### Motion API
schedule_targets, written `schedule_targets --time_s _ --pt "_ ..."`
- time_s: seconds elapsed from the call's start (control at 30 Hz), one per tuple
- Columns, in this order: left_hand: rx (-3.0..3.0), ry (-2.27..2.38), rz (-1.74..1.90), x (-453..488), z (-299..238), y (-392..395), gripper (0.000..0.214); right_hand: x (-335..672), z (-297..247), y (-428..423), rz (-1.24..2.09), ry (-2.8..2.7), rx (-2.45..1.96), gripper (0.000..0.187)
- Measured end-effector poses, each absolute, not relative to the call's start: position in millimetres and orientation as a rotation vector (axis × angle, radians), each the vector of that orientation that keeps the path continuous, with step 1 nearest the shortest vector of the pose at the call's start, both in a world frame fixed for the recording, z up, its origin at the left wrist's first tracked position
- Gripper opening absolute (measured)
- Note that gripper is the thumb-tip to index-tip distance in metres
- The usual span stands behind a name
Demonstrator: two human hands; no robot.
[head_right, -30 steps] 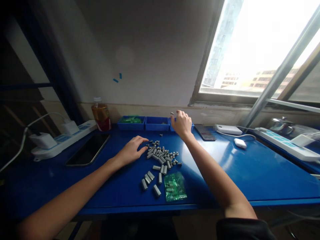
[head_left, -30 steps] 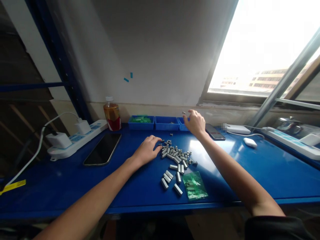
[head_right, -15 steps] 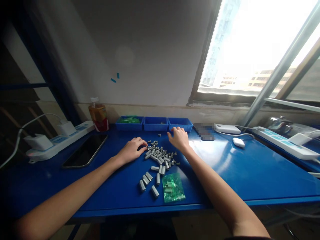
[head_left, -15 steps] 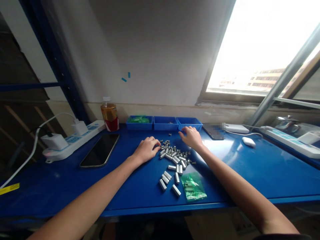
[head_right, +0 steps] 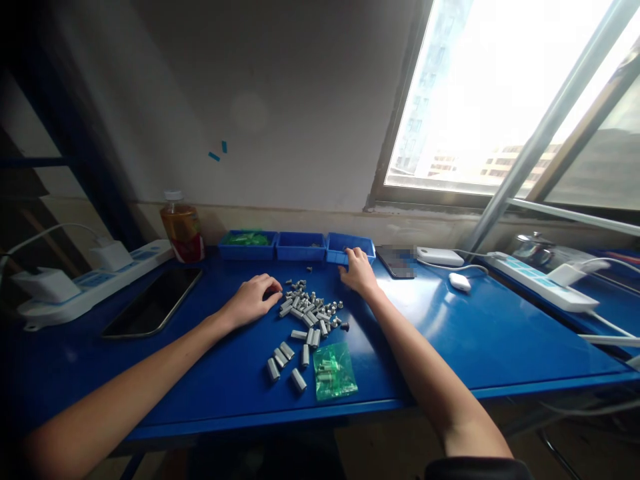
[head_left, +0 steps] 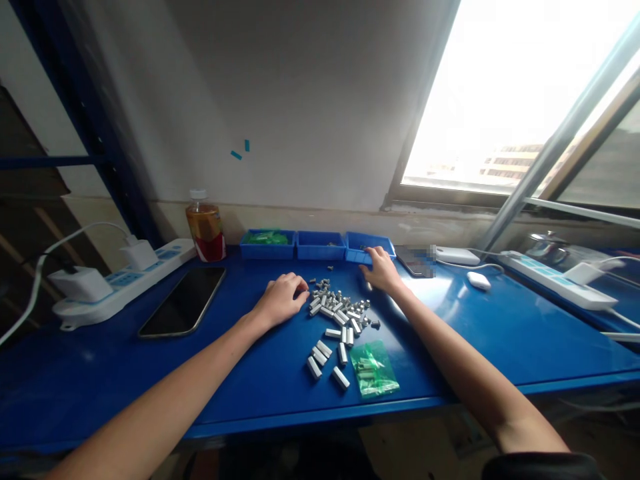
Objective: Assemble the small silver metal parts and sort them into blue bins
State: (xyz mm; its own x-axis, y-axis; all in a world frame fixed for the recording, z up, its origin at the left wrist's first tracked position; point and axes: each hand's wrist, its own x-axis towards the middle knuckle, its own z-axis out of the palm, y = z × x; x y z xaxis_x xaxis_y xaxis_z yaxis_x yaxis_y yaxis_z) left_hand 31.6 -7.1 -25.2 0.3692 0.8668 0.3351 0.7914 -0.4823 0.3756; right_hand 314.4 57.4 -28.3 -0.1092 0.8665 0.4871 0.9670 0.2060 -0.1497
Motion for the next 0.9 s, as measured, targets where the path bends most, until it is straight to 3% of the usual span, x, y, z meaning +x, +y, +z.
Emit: schedule_targets --time_s 0.13,0.2,0.5,0.67,0.9 --pt "2.438 1.517 0.764 29.8 -23.6 -10.4 0.017 308.0 -23.7 28.2 -0.298 -2.041 -1.783 0.025" --pt "2.433 1.51 0.765 28.9 -22.8 -12.4 0.017 314.1 -22.5 7.3 -0.358 -2.084 -1.755 0.021" --pt "2.423 1.486 0.79 28.1 -24.3 -12.0 0.016 348.7 -27.3 -66.2 -0.464 -2.104 -1.52 0.027" --pt "2.406 1.511 0.786 27.8 -22.8 -13.9 0.015 364.8 -29.7 -75.0 -0.51 -2.054 -1.461 0.021" --pt "2.414 1.504 0.782 27.1 -25.3 -11.7 0.017 423.7 6.2 -69.9 -0.709 -1.795 -1.5 0.027"
